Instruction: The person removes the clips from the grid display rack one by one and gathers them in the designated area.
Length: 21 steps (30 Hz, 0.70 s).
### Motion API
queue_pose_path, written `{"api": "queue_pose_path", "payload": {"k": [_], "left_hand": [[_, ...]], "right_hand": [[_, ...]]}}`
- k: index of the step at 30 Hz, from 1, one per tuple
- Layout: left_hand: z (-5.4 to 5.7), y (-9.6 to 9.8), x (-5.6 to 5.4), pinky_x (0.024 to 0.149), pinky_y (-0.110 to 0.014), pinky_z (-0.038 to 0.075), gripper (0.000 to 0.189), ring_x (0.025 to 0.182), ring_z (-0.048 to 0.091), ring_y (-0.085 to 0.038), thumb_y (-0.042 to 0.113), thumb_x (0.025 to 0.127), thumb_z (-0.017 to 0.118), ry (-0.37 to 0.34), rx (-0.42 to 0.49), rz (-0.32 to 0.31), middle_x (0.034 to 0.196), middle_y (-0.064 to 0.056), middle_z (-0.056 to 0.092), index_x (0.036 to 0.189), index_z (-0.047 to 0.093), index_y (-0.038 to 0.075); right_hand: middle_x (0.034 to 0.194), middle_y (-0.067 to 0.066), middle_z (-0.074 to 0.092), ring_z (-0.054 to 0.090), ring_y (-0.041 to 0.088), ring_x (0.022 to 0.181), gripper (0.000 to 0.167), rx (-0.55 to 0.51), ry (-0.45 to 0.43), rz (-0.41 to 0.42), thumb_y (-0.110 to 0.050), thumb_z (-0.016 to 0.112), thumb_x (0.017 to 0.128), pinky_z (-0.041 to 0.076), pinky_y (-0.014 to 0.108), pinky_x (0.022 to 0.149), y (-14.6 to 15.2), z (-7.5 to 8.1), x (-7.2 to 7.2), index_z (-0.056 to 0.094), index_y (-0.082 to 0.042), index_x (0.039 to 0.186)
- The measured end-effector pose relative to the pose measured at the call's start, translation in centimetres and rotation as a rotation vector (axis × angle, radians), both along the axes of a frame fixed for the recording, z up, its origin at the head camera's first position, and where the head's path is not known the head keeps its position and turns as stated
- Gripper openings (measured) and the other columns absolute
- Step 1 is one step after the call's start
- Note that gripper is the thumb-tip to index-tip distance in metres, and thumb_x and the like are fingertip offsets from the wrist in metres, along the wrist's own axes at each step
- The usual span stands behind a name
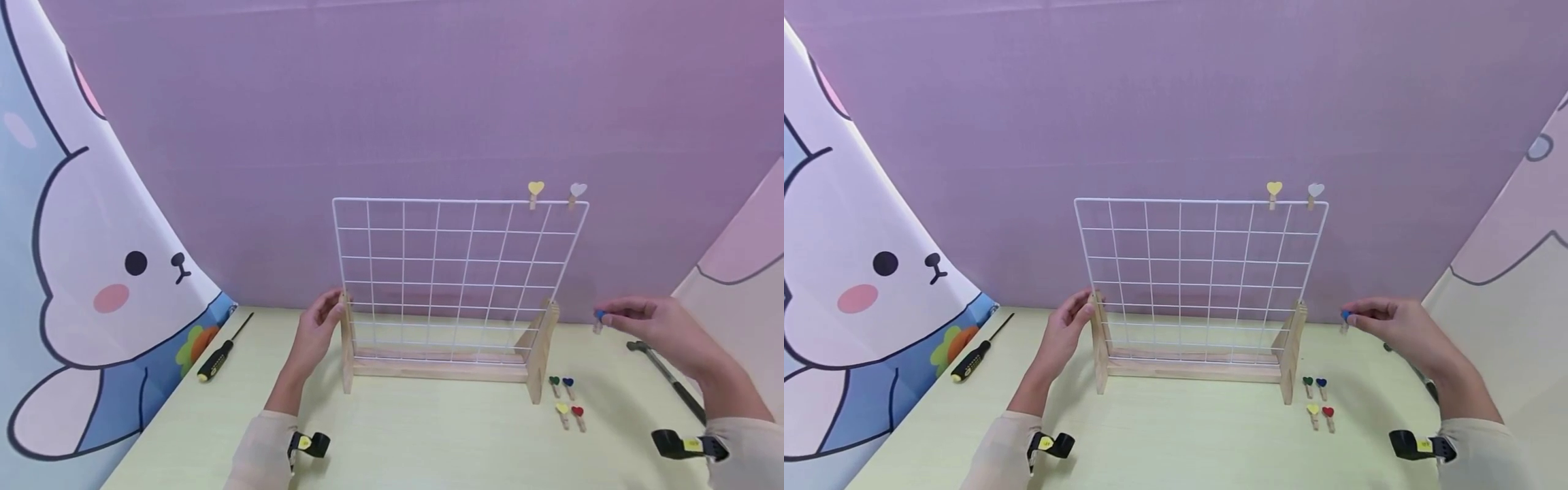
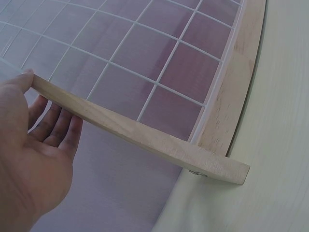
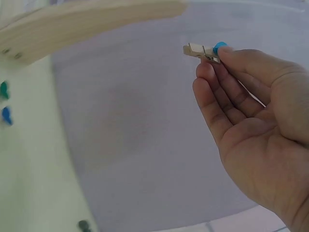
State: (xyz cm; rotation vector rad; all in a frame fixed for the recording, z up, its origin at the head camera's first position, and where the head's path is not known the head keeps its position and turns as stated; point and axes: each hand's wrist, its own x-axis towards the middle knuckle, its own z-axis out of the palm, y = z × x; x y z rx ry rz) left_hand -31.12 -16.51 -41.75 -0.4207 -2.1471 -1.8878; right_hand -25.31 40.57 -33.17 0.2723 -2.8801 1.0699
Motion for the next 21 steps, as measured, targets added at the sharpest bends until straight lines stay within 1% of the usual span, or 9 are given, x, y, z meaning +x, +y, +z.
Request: {"api": "queue_pose_path", "payload": {"k": [3, 7, 11, 16, 18, 21], "left_hand": [[0.0, 0.0, 0.0, 0.102, -0.012, 0.05, 0.044, 0.115, 0.063, -0.002, 0.026, 0.106, 0.059, -0.001, -0.001, 0.004, 0.138, -0.018, 0.065, 0.145, 0.054, 0.006], [0.0, -0.1, 0.0, 0.102, -0.012, 0.05, 0.044, 0.115, 0.063, -0.002, 0.026, 0.107, 0.058, -0.002, -0.005, 0.005, 0.138, -0.018, 0.065, 0.146, 0.054, 0.006], [0.0, -0.1, 0.1, 0.102, -0.012, 0.049, 0.044, 0.116, 0.062, -0.002, 0.026, 0.107, 0.058, -0.002, -0.004, 0.003, 0.138, -0.018, 0.065, 0.146, 0.053, 0.005], [0.0, -0.1, 0.1, 0.102, -0.012, 0.05, 0.045, 0.115, 0.062, -0.002, 0.025, 0.107, 0.058, 0.003, 0.002, -0.002, 0.138, -0.019, 0.064, 0.146, 0.053, 0.004], [0.0, -0.1, 0.1, 0.102, -0.012, 0.05, 0.044, 0.115, 0.062, -0.003, 0.025, 0.106, 0.059, 0.006, 0.004, -0.004, 0.138, -0.019, 0.064, 0.145, 0.053, 0.004], [-0.1, -0.1, 0.0, 0.102, -0.012, 0.05, 0.044, 0.114, 0.063, -0.003, 0.024, 0.106, 0.059, 0.01, 0.007, -0.007, 0.137, -0.019, 0.065, 0.145, 0.054, 0.004]], "right_hand": [[0.116, -0.022, 0.072, 0.057, -0.017, 0.101, 0.039, 0.016, -0.014, -0.006, -0.037, 0.065, 0.102, 0.052, 0.016, 0.079, 0.4, -1.4, 0.0, 0.068, -0.012, 0.133], [0.114, -0.02, 0.074, 0.057, -0.018, 0.101, 0.04, 0.009, -0.028, -0.005, -0.036, 0.066, 0.102, 0.05, 0.013, 0.08, 0.8, -2.9, 0.0, 0.069, -0.009, 0.132], [0.113, -0.023, 0.073, 0.059, -0.017, 0.101, 0.038, -0.046, -0.032, 0.011, -0.031, 0.067, 0.102, 0.048, 0.009, 0.081, 1.0, -4.2, 0.1, 0.07, -0.005, 0.129], [0.108, -0.021, 0.075, 0.065, -0.012, 0.099, 0.034, -0.12, -0.051, 0.027, -0.024, 0.068, 0.101, 0.05, 0.008, 0.081, 1.2, -6.1, 0.2, 0.07, 0.0, 0.126], [0.106, -0.019, 0.076, 0.066, -0.01, 0.098, 0.034, -0.135, -0.064, 0.028, -0.023, 0.068, 0.101, 0.051, 0.009, 0.082, 1.2, -6.7, 0.3, 0.07, 0.001, 0.125], [0.106, -0.02, 0.075, 0.066, -0.01, 0.098, 0.035, -0.136, -0.083, 0.026, -0.024, 0.068, 0.101, 0.052, 0.011, 0.082, 1.3, -7.5, 0.4, 0.07, 0.001, 0.125]]}}
